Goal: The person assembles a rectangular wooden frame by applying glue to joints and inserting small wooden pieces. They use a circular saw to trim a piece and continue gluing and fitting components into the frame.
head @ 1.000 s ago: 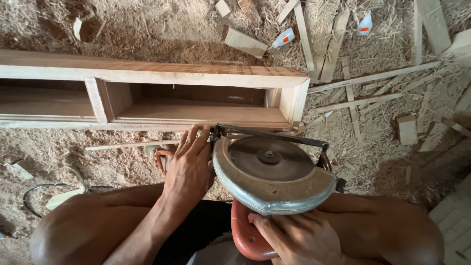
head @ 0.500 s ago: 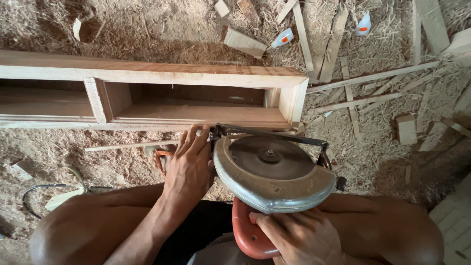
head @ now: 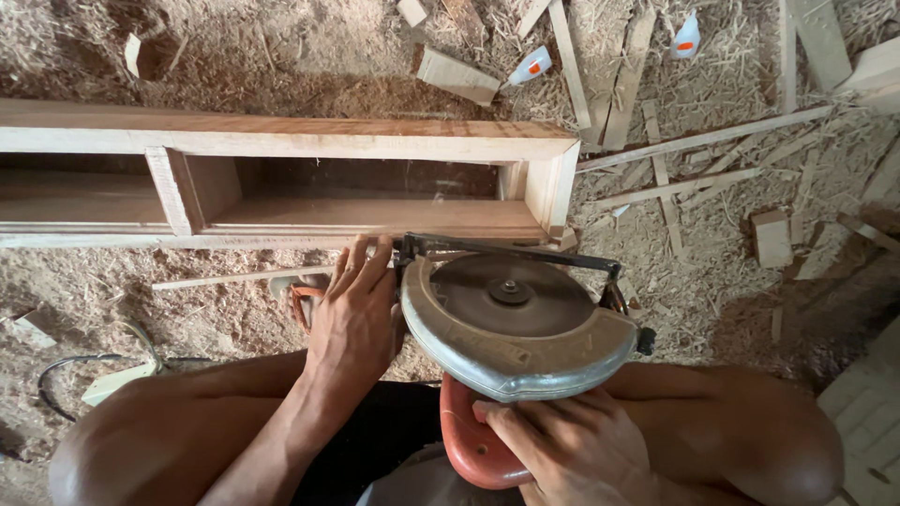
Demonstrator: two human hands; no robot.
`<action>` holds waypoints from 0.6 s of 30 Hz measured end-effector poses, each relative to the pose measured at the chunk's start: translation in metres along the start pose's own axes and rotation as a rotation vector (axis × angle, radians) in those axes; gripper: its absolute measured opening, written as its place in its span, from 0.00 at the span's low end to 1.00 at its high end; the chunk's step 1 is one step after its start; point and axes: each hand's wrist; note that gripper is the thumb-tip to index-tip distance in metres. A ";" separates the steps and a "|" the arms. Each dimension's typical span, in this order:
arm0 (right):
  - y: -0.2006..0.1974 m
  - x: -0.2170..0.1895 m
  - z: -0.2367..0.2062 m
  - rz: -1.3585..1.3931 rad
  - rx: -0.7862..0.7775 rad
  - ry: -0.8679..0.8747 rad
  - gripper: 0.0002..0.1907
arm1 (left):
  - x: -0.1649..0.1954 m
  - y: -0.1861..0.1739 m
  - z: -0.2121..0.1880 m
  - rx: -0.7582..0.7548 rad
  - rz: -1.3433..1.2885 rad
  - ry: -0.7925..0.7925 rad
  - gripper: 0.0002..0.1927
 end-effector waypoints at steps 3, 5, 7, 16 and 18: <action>-0.001 0.000 0.000 0.012 0.017 -0.007 0.25 | 0.000 0.000 -0.001 0.006 0.001 0.007 0.22; -0.001 0.001 0.001 0.022 0.016 -0.011 0.26 | 0.000 0.001 -0.001 0.016 0.006 0.015 0.22; -0.002 0.002 0.001 0.021 0.012 -0.019 0.26 | 0.000 0.001 -0.001 0.005 0.009 0.014 0.22; -0.001 0.005 -0.001 0.033 -0.019 -0.015 0.28 | 0.001 0.004 -0.002 0.000 0.037 0.001 0.23; -0.001 0.006 -0.002 0.030 -0.016 -0.019 0.28 | 0.002 0.004 -0.002 -0.004 0.034 -0.022 0.22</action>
Point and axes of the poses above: each hand's wrist, its own z-axis towards the middle knuckle, its own y-axis out of the palm, x = y × z, and after that the axes turned 9 degrees about x, right-handed
